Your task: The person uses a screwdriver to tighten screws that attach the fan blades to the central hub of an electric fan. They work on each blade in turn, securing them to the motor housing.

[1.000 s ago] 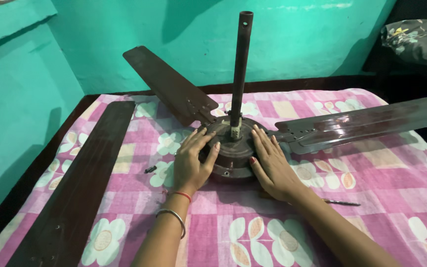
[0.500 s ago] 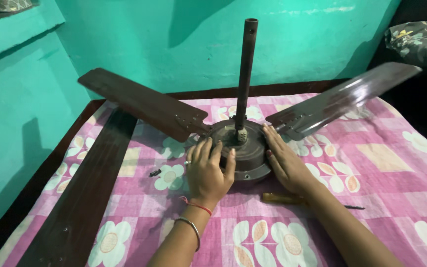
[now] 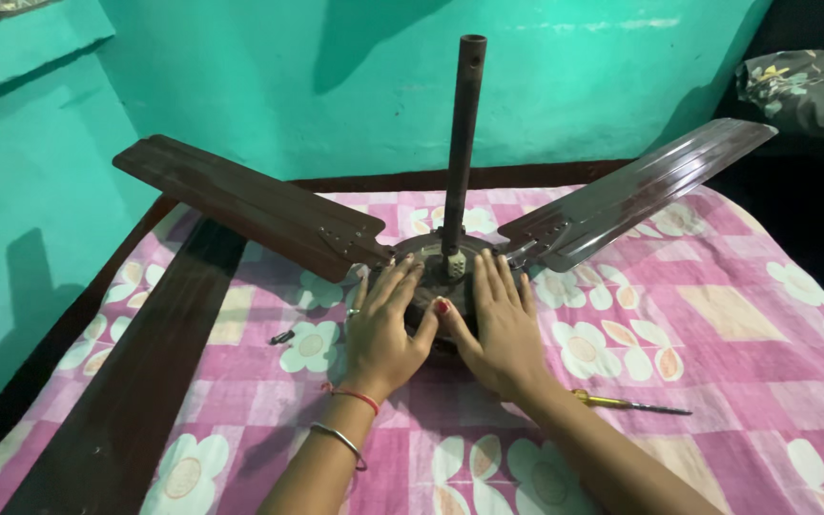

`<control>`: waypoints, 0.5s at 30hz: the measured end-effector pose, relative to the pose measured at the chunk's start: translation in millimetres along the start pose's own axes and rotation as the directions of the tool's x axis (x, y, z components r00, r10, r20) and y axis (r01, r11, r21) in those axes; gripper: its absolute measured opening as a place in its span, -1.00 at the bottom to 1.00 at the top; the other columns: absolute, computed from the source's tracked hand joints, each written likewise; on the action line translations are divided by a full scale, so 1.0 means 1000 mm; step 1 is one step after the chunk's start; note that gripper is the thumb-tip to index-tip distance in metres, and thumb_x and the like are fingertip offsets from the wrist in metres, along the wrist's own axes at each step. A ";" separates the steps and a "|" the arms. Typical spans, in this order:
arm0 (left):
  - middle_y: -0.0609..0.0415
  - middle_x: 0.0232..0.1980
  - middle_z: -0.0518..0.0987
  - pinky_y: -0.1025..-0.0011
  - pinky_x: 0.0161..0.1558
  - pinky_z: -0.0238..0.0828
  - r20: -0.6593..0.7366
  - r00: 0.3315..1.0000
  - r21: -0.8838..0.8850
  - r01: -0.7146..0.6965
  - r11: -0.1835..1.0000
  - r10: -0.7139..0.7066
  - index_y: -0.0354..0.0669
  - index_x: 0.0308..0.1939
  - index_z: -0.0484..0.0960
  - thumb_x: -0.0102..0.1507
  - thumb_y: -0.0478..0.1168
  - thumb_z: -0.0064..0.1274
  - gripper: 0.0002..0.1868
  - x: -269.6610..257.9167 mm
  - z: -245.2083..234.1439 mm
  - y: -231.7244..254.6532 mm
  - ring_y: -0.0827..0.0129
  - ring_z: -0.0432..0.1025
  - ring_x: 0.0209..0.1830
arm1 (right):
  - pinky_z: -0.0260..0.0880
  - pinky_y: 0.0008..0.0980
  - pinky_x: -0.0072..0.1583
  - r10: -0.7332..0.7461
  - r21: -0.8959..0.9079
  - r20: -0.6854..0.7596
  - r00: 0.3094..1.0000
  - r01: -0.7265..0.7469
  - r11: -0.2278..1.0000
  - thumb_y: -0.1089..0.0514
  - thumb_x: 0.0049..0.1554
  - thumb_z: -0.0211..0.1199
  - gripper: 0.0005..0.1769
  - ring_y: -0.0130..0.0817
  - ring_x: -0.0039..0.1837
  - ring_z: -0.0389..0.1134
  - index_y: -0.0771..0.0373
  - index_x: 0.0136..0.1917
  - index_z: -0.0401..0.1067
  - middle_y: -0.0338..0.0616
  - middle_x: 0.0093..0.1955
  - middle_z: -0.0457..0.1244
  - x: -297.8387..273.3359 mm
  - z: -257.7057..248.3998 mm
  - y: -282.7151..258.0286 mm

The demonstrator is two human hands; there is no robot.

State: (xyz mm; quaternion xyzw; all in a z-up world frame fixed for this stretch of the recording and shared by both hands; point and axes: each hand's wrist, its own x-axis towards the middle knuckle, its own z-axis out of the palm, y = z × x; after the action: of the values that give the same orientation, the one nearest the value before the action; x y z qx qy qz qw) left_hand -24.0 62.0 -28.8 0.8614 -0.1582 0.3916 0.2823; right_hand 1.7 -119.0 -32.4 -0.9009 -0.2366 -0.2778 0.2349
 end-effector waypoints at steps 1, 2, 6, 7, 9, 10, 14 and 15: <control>-0.09 0.39 0.51 -0.05 0.54 -0.08 0.002 1.000 -0.004 0.009 1.000 -0.009 -0.25 0.24 0.59 0.26 -0.03 0.10 -0.46 0.000 0.000 0.001 0.08 0.34 0.44 | -0.21 0.01 0.57 0.015 -0.010 -0.021 1.000 -0.016 1.000 -0.21 0.26 0.04 -0.17 0.05 0.66 -0.10 0.44 0.54 0.07 0.16 0.61 0.00 -0.001 0.000 -0.003; -0.09 0.38 0.51 -0.06 0.55 -0.09 0.004 1.000 -0.009 0.019 1.000 -0.019 -0.25 0.23 0.59 0.26 -0.03 0.10 -0.47 0.000 0.000 0.002 0.08 0.35 0.44 | -0.16 0.00 0.56 0.031 -0.019 -0.041 0.999 -0.032 0.999 -0.21 0.24 0.04 -0.21 0.03 0.65 -0.06 0.39 0.52 0.15 0.09 0.59 0.05 -0.001 -0.001 -0.005; -0.10 0.36 0.51 -0.09 0.55 -0.09 0.010 0.999 0.019 0.052 0.998 -0.052 -0.25 0.22 0.60 0.26 -0.05 0.07 -0.49 -0.001 0.000 0.007 0.08 0.36 0.41 | -0.05 0.01 0.54 -0.038 0.061 -0.088 0.995 0.043 0.997 -0.11 0.26 0.04 -0.35 0.10 0.62 0.01 0.34 0.46 0.32 0.06 0.56 0.14 0.003 -0.009 -0.005; -0.12 0.37 0.51 -0.08 0.52 -0.07 -0.001 0.998 0.030 0.064 0.998 -0.064 -0.26 0.23 0.59 0.26 -0.04 0.06 -0.48 -0.001 0.000 0.010 0.04 0.35 0.42 | -0.03 0.01 0.54 -0.046 0.066 -0.089 0.995 0.052 0.997 -0.11 0.24 0.06 -0.36 0.10 0.61 0.03 0.33 0.45 0.33 0.06 0.55 0.15 0.004 -0.011 -0.004; -0.15 0.37 0.49 -0.06 0.47 -0.02 -0.021 0.996 0.050 0.089 0.995 -0.088 -0.29 0.24 0.57 0.26 -0.04 0.03 -0.46 -0.003 0.002 0.016 -0.03 0.32 0.43 | 0.00 0.00 0.53 -0.073 0.085 -0.078 0.994 0.079 0.993 -0.10 0.21 0.09 -0.35 0.11 0.60 0.04 0.33 0.43 0.34 0.06 0.54 0.16 0.006 -0.013 0.001; -0.18 0.38 0.48 -0.06 0.47 0.00 -0.023 0.996 0.072 0.083 0.994 -0.082 -0.33 0.24 0.56 0.27 -0.03 0.02 -0.45 -0.004 0.003 0.020 -0.07 0.32 0.43 | 0.01 -0.01 0.53 -0.092 0.100 -0.068 0.993 0.098 0.990 -0.09 0.19 0.11 -0.35 0.10 0.60 0.05 0.33 0.43 0.34 0.06 0.54 0.16 0.008 -0.015 0.005; -0.32 0.37 0.46 -0.02 0.46 0.08 -0.027 0.998 0.178 0.060 0.982 -0.056 -0.46 0.25 0.52 0.31 0.03 -0.01 -0.38 -0.007 0.002 0.035 -0.20 0.31 0.40 | -0.08 0.02 0.58 -0.168 0.195 0.005 0.986 0.163 0.967 -0.05 0.21 0.09 -0.37 0.06 0.64 0.02 0.32 0.45 0.32 0.04 0.56 0.14 0.015 -0.019 0.023; -0.36 0.36 0.45 -0.01 0.45 0.11 -0.025 0.999 0.207 0.051 0.977 -0.047 -0.49 0.25 0.52 0.32 0.05 -0.02 -0.36 -0.006 0.001 0.040 -0.23 0.31 0.39 | -0.12 0.04 0.59 -0.187 0.226 0.024 0.982 0.177 0.958 -0.03 0.22 0.07 -0.38 0.05 0.65 0.00 0.31 0.46 0.32 0.02 0.57 0.14 0.017 -0.020 0.029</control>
State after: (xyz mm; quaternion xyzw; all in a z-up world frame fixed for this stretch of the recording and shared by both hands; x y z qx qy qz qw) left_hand -46.8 29.7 -19.2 0.8859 -0.0924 0.4073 0.2018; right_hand 22.7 -147.7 -15.3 -0.8493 -0.3536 -0.2494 0.3026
